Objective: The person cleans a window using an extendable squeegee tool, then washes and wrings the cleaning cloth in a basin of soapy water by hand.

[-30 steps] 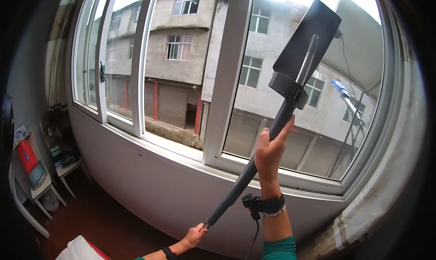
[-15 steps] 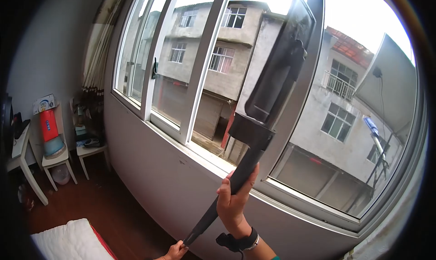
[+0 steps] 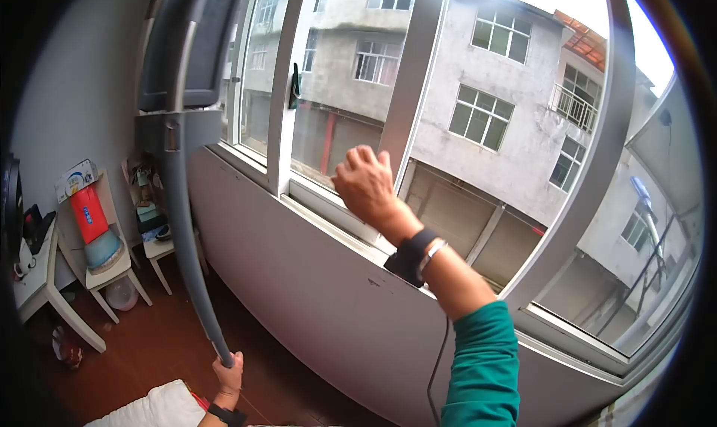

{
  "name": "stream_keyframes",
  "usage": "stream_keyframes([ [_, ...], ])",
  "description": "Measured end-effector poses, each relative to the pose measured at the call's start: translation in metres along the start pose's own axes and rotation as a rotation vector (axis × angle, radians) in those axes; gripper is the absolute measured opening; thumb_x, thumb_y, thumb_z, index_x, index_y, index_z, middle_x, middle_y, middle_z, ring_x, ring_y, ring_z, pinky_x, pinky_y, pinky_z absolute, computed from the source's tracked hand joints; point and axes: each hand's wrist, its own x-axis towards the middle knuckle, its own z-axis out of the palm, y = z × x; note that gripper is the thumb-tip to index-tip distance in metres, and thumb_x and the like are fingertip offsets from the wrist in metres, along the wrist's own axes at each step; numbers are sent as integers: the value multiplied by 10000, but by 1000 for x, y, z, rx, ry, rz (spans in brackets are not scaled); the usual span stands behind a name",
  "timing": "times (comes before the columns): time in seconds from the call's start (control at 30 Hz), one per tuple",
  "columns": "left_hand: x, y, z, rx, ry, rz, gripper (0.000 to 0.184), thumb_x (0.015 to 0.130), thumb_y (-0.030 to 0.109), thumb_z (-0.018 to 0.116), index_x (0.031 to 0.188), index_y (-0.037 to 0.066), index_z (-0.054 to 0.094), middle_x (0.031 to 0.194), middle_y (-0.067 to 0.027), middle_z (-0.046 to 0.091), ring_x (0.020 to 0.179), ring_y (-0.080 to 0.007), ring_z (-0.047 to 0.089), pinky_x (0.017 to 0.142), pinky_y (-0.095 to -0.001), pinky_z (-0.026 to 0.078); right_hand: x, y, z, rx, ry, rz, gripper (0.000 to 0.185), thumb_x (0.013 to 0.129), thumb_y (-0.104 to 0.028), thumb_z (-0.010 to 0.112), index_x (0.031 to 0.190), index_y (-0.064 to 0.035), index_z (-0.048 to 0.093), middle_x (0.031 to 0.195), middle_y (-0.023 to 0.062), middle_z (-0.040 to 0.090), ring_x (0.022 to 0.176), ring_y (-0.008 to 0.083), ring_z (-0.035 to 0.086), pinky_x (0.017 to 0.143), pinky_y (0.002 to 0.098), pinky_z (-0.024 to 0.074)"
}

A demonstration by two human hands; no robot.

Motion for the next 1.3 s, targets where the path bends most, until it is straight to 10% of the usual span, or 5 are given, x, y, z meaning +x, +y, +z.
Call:
stream_keyframes([
  [0.1, 26, 11, -9, -133, -8, -62, 238, 772, 68, 636, 612, 55, 461, 507, 27, 435, 443, -60, 427, 417, -253, 357, 9, 54, 24, -390, -345, -89, 225, 785, -323, 615, 795, -102, 652, 954, 68, 540, 1005, 236, 463, 865, 475, 337],
  [0.4, 37, 25, -4, -349, 5, -74, 212, 861, 23, 522, 706, 89, 394, 527, 38, 383, 401, -30, 344, 361, -196, 294, -28, 76, 1, -443, -307, -235, 116, 750, -154, 580, 828, -112, 654, 970, 28, 538, 1002, 194, 486, 917, 558, 322],
  [1.23, -46, 90, 82, -406, -305, -63, 219, 798, -13, 555, 651, 69, 415, 486, 32, 403, 387, -50, 388, 362, -224, 321, -183, 123, -207, -594, -504, -35, 326, 716, -311, 662, 914, -52, 640, 1029, 101, 522, 1126, 252, 456, 893, 682, 330],
  [1.3, -54, 65, 88, -391, -392, 35, 215, 884, 148, 572, 747, 77, 422, 511, 17, 390, 381, -56, 362, 347, -214, 309, -185, 122, -209, -625, -469, -57, 326, 723, -315, 659, 915, -52, 641, 1040, 98, 519, 1124, 254, 455, 885, 680, 337],
])
